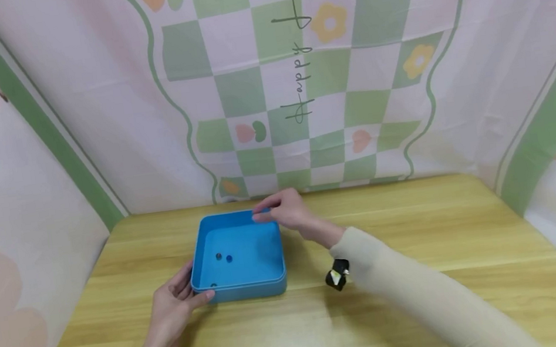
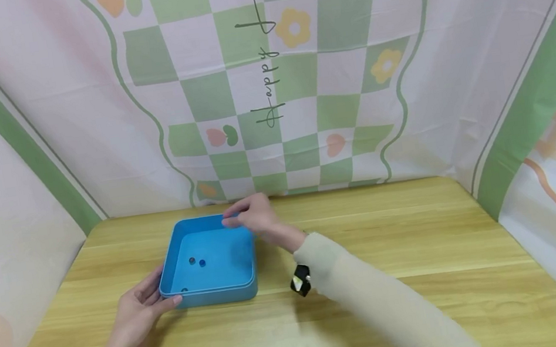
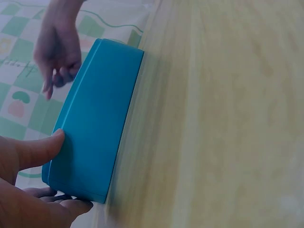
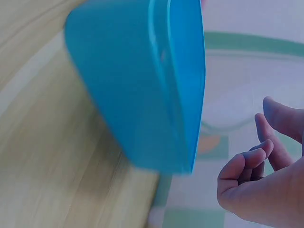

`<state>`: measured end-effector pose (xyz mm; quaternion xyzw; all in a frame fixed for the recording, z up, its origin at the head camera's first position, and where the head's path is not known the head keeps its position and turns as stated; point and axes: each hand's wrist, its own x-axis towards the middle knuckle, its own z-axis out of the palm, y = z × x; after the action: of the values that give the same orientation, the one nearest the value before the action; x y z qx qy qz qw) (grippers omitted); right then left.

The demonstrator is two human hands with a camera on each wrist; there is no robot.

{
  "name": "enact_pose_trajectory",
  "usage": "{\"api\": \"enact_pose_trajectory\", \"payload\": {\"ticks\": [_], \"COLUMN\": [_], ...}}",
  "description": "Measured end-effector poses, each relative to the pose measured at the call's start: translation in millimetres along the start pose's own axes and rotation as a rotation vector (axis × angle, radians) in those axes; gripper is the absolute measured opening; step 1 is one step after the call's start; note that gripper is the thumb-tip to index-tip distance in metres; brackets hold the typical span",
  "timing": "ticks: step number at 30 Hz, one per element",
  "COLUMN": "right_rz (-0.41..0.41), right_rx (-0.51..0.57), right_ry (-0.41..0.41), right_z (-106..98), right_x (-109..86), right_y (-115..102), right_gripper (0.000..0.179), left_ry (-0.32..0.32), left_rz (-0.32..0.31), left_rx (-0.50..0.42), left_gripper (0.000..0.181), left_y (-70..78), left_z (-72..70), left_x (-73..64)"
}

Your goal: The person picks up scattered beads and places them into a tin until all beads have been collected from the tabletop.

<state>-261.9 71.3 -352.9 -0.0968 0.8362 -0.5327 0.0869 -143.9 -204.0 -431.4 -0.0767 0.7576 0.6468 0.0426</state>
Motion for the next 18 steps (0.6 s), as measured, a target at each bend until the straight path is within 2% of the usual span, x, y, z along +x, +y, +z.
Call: {"api": "enact_pose_trajectory", "payload": {"ticks": [8, 18], "right_rz": [0.045, 0.103], "right_rx": [0.003, -0.054], "right_ry": [0.031, 0.091], "right_z": [-46, -77], "right_x": [-9.4, -18.1], "right_y": [35, 79], "right_gripper": [0.028, 0.030], "left_ry": [0.000, -0.008], "left_rz": [-0.007, -0.001], "left_rx": [0.013, 0.009], "left_gripper": [0.088, 0.088], "left_y": [0.2, 0.3], "left_z": [-1.6, -0.8], "left_x": [-0.5, 0.1]}}
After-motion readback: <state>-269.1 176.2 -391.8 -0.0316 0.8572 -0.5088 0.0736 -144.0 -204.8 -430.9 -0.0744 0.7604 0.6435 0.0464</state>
